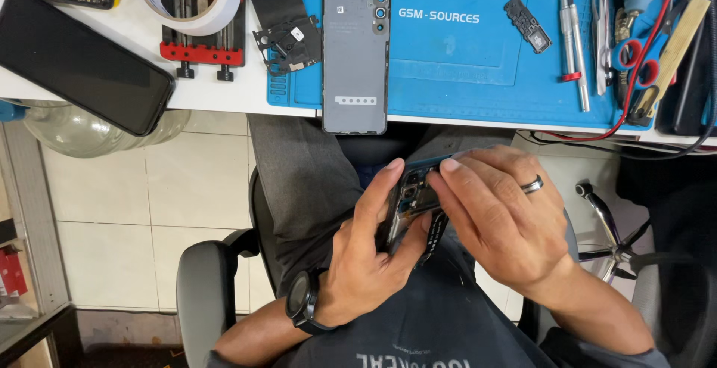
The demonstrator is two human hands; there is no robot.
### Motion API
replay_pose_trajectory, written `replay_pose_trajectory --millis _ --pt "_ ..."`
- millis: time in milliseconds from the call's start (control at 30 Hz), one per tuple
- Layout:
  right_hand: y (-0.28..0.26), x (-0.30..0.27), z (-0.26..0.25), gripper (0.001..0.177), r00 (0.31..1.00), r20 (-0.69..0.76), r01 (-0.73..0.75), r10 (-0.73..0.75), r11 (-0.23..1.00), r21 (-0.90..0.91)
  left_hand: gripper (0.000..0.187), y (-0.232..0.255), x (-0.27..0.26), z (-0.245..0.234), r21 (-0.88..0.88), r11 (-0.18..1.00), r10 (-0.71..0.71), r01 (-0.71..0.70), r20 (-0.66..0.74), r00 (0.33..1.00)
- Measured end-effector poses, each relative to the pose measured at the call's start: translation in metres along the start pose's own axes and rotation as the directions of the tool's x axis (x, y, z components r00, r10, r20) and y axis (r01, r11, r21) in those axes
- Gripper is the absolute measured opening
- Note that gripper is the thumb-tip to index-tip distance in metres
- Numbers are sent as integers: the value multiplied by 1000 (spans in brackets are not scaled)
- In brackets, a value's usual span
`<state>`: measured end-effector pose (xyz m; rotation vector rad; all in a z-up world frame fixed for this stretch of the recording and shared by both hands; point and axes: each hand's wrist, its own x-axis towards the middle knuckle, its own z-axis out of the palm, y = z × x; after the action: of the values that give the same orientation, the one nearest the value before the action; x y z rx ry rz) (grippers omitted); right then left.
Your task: The person disassembles a smartphone held on their lap, removing the back cover and detaching internal components. They use a metal prying tool to separate parts and disconnect ribbon cables, then remove a small circuit board from the phone's interior.
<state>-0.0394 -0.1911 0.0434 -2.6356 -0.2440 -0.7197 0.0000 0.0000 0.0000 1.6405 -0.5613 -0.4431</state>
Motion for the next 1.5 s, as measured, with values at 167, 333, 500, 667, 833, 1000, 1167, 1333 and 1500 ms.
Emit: replay_pose_trajectory --millis 167,333,500,667,833,1000,1167,1333,1500 --pt "4 5 4 14 991 -35 129 -130 991 -34 67 6 3 0 -35 999 -14 13 -13 1000" --pt "5 1 12 10 972 -99 211 -214 977 -40 62 6 5 1 -31 999 -14 12 -77 997" --pt "6 -2 9 13 980 -93 179 -175 983 39 60 6 6 4 -92 996 -18 10 -84 996" --pt "15 -18 1 15 994 -107 5 15 982 186 60 12 6 5 -200 972 -139 123 -68 988" --pt "16 -26 -7 6 990 -87 -89 108 976 199 59 14 9 4 -241 957 -178 162 -46 983" --pt "26 -41 -10 4 965 -165 -168 205 962 214 62 15 21 -19 -386 914 -186 122 -132 974" --pt "30 -50 -6 3 954 -179 -196 239 954 228 62 10 28 -63 -243 968 -160 59 -419 894" --pt "31 -59 4 5 957 -148 -205 250 942 265 49 5 29 -87 -105 991 -125 81 -530 839" --pt "37 -70 44 8 927 135 -375 350 852 366 53 -4 22 -88 -191 979 -169 73 -557 813"
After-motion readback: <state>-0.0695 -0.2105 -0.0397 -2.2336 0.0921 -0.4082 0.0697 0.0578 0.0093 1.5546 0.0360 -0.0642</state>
